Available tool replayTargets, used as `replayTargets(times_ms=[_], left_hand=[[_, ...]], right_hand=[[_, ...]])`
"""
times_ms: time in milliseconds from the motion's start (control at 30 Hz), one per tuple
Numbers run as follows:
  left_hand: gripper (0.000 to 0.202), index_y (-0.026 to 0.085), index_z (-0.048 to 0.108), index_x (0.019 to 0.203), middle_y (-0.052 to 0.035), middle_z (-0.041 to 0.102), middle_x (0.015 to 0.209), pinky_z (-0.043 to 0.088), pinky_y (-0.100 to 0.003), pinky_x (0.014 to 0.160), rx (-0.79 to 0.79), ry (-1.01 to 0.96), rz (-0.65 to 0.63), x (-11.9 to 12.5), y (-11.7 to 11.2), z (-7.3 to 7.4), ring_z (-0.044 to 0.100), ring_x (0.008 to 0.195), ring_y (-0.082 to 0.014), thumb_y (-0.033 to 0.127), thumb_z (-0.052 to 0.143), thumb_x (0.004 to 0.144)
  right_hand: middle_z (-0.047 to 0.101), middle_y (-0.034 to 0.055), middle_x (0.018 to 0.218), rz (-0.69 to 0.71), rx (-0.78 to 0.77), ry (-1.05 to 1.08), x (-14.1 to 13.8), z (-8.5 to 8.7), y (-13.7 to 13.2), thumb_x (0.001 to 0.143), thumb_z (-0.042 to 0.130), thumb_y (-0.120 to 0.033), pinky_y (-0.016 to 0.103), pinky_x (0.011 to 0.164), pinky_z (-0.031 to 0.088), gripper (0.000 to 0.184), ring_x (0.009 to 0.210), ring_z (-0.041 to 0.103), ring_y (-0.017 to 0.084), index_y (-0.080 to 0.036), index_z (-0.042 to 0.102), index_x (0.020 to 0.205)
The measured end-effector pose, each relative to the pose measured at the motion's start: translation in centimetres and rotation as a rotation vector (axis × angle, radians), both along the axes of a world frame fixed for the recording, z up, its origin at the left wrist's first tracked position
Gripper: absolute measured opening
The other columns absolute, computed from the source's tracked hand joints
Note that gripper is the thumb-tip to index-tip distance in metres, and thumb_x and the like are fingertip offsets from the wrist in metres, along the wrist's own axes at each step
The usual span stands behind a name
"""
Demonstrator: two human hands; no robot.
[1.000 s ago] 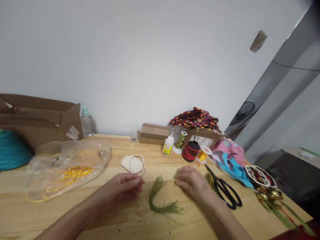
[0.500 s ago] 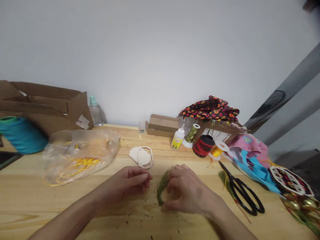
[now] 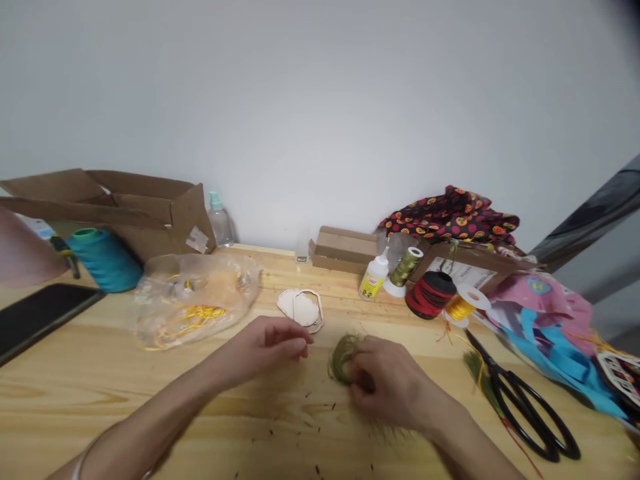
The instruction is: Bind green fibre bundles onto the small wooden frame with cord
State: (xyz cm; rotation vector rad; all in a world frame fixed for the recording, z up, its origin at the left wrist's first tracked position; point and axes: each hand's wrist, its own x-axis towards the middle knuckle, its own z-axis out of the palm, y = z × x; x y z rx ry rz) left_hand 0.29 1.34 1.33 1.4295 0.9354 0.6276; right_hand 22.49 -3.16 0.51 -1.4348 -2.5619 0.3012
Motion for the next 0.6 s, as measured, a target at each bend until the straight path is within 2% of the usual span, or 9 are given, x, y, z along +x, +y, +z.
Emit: replayTargets(times_ms=[67,133,267,400,500,533,600], left_hand=[[0.015,0.02,0.068,0.074,-0.0031,0.065,0.074,0.037,-0.024,0.064,0.222,0.171,-0.065,0.0,-0.7,0.6,0.054,0.07,-0.0187,0.029,0.058,0.067],[0.011,0.023,0.067,0.068,-0.0026,0.064,0.074,0.035,-0.023,0.062,0.367,0.287,-0.121,0.1,-1.9,1.0,0.054,0.068,-0.0183,0.026,0.057,0.067],[0.015,0.022,0.064,0.057,-0.0022,0.06,0.07,0.033,-0.022,0.056,0.485,0.516,-0.111,0.3,-3.7,0.6,0.053,0.064,-0.0173,0.023,0.054,0.068],[0.011,0.021,0.063,0.063,-0.0019,0.058,0.067,0.034,-0.022,0.057,0.516,0.51,-0.045,0.1,-2.7,-0.6,0.052,0.065,-0.0168,0.022,0.053,0.068],[0.012,0.02,0.061,0.059,-0.0017,0.058,0.064,0.035,-0.024,0.059,0.462,0.478,-0.034,-0.2,-2.7,-2.4,0.051,0.065,-0.0176,0.025,0.055,0.069],[0.013,0.02,0.061,0.06,-0.002,0.058,0.067,0.036,-0.026,0.062,0.431,0.434,-0.031,-0.3,-3.5,-3.5,0.052,0.069,-0.0188,0.026,0.055,0.07],[0.014,0.022,0.062,0.074,-0.0024,0.06,0.084,0.04,-0.027,0.068,0.245,0.246,-0.007,-0.5,-6.7,-6.7,0.053,0.082,-0.0205,0.03,0.051,0.075]], right_hand=[[0.053,-0.0009,0.06,-0.038,0.011,0.011,0.5,0.0,0.4,0.059,0.047,-0.012,0.022,0.052,0.029,0.012,0.059,0.046,0.012,-0.019,0.055,0.054],[0.054,-0.0005,0.061,-0.059,0.006,0.033,0.8,0.0,0.8,0.059,0.048,-0.011,0.021,0.053,0.031,0.013,0.06,0.047,0.012,-0.019,0.056,0.055],[0.056,-0.0002,0.063,-0.069,0.008,0.067,1.0,-0.4,1.0,0.059,0.05,-0.01,0.021,0.055,0.032,0.011,0.063,0.048,0.012,-0.018,0.057,0.057],[0.055,-0.0007,0.062,-0.056,0.023,0.089,0.9,-0.8,1.0,0.059,0.051,-0.011,0.02,0.055,0.033,0.01,0.062,0.048,0.012,-0.018,0.057,0.058],[0.055,-0.0003,0.062,-0.049,0.025,0.122,0.9,-1.0,1.1,0.06,0.05,-0.01,0.02,0.056,0.033,0.011,0.062,0.048,0.012,-0.018,0.058,0.059],[0.055,-0.0002,0.062,-0.05,0.024,0.131,0.9,-1.0,1.1,0.06,0.049,-0.01,0.02,0.056,0.033,0.012,0.062,0.048,0.012,-0.018,0.058,0.059],[0.055,-0.0002,0.062,-0.052,0.022,0.145,1.0,-1.0,1.1,0.06,0.05,-0.01,0.02,0.056,0.034,0.011,0.062,0.048,0.012,-0.018,0.058,0.058]])
